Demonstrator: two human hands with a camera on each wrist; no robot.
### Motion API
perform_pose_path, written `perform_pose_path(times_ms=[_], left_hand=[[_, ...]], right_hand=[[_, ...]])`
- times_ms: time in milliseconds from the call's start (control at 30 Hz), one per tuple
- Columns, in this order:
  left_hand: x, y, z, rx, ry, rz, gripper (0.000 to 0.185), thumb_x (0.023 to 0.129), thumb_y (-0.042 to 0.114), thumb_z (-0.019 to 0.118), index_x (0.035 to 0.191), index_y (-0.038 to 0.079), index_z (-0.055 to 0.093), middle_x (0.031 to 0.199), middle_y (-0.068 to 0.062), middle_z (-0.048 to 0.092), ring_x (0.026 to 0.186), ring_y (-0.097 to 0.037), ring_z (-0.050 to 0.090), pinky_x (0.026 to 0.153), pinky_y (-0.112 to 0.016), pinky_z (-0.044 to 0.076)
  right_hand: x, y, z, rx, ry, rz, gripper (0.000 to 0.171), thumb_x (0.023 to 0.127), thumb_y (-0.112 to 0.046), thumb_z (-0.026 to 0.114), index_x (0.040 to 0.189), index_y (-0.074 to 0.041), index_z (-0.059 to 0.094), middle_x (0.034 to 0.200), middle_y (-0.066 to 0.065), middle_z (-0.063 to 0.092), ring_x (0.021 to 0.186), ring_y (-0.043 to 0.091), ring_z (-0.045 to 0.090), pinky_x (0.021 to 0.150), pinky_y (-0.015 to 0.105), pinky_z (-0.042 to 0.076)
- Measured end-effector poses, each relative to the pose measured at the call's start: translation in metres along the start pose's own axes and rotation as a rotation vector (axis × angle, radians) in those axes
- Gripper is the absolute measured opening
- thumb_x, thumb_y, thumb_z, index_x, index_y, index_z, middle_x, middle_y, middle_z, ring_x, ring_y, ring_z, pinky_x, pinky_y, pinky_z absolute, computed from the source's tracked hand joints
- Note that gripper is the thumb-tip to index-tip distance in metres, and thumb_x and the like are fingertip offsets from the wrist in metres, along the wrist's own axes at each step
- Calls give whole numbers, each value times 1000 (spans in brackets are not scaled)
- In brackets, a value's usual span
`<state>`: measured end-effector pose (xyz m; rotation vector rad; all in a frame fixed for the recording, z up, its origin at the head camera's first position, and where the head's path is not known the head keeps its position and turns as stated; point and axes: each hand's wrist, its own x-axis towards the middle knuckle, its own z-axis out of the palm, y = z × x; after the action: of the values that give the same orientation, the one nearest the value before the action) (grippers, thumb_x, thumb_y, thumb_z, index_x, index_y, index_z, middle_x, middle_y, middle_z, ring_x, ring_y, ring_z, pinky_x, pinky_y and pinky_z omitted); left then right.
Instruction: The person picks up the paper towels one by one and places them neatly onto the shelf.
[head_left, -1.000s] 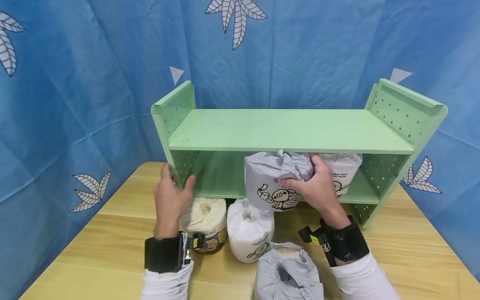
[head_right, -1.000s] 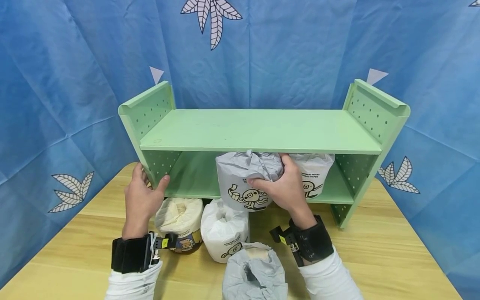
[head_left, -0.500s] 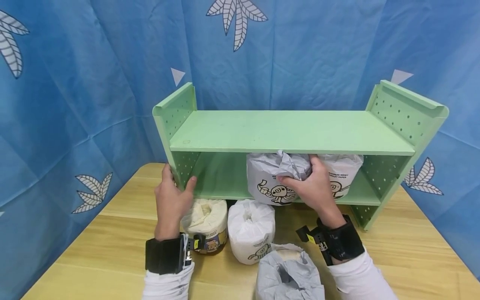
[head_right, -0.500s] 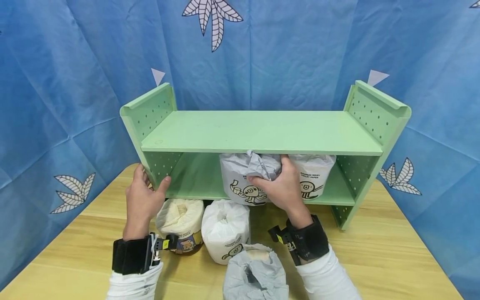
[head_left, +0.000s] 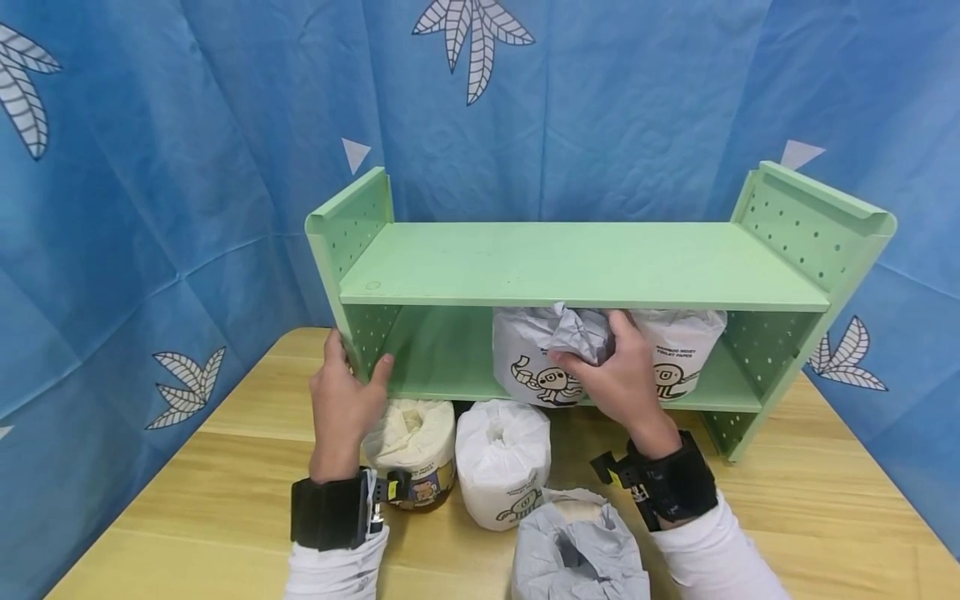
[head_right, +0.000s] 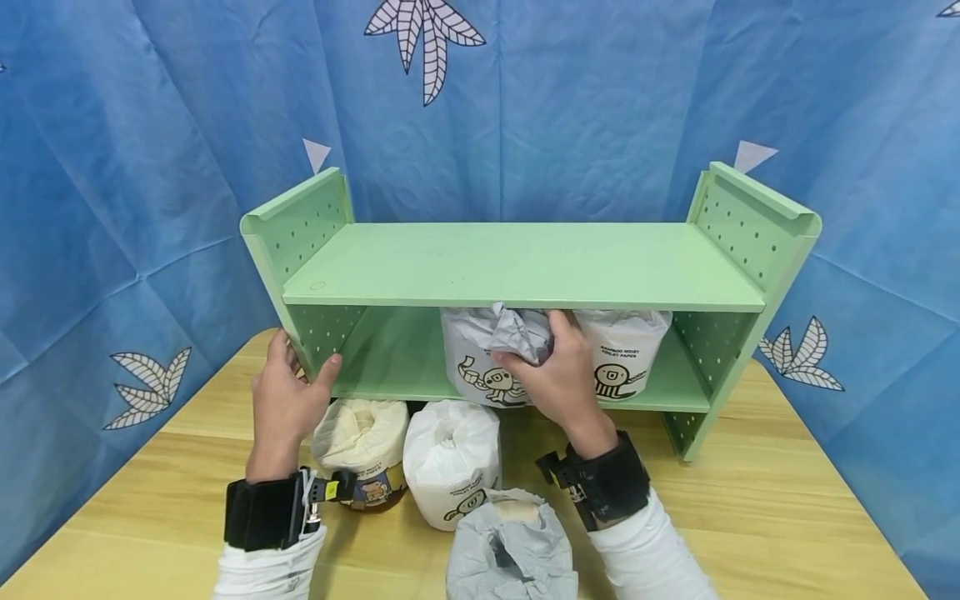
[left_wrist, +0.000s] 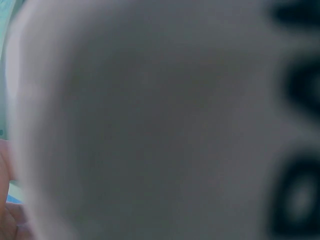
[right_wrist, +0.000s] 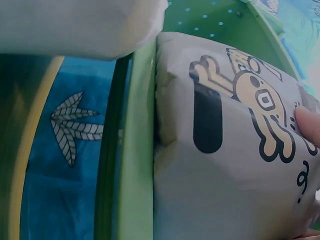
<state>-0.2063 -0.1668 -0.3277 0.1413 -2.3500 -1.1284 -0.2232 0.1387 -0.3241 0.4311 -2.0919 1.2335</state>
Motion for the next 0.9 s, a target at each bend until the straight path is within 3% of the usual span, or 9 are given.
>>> perform_pose_path(times_ms=[167, 400, 733, 900], left_hand=[[0, 1, 0, 0, -4, -7, 69, 92, 22, 65, 148, 5, 29, 133, -29, 51, 121, -48, 48, 100, -59, 39], [0, 1, -1, 2, -9, -2, 68, 92, 22, 65, 148, 5, 29, 132, -29, 52, 120, -48, 49, 100, -59, 39], [-1, -1, 0, -3, -4, 4, 67, 92, 21, 65, 147, 4, 31, 132, -29, 53, 119, -48, 50, 98, -59, 40], [0, -2, 0, -9, -1, 4, 65, 92, 22, 65, 145, 4, 32, 131, -29, 53, 119, -47, 50, 98, -59, 41]], right_hand=[[0, 5, 3, -83, 59, -164, 64, 62, -15, 91, 115, 4, 61, 100, 22, 60, 82, 32, 53, 65, 39, 40], [0, 9, 5, -155, 80, -334, 55, 67, -12, 88, 114, 4, 65, 92, 20, 63, 74, 29, 55, 56, 40, 43], [3, 15, 13, -159, 152, -421, 50, 66, -6, 88, 108, 5, 64, 97, 20, 65, 84, 35, 60, 71, 50, 51], [2, 17, 15, -164, 215, -427, 56, 64, -12, 89, 110, 6, 63, 97, 23, 60, 88, 38, 57, 74, 51, 50]])
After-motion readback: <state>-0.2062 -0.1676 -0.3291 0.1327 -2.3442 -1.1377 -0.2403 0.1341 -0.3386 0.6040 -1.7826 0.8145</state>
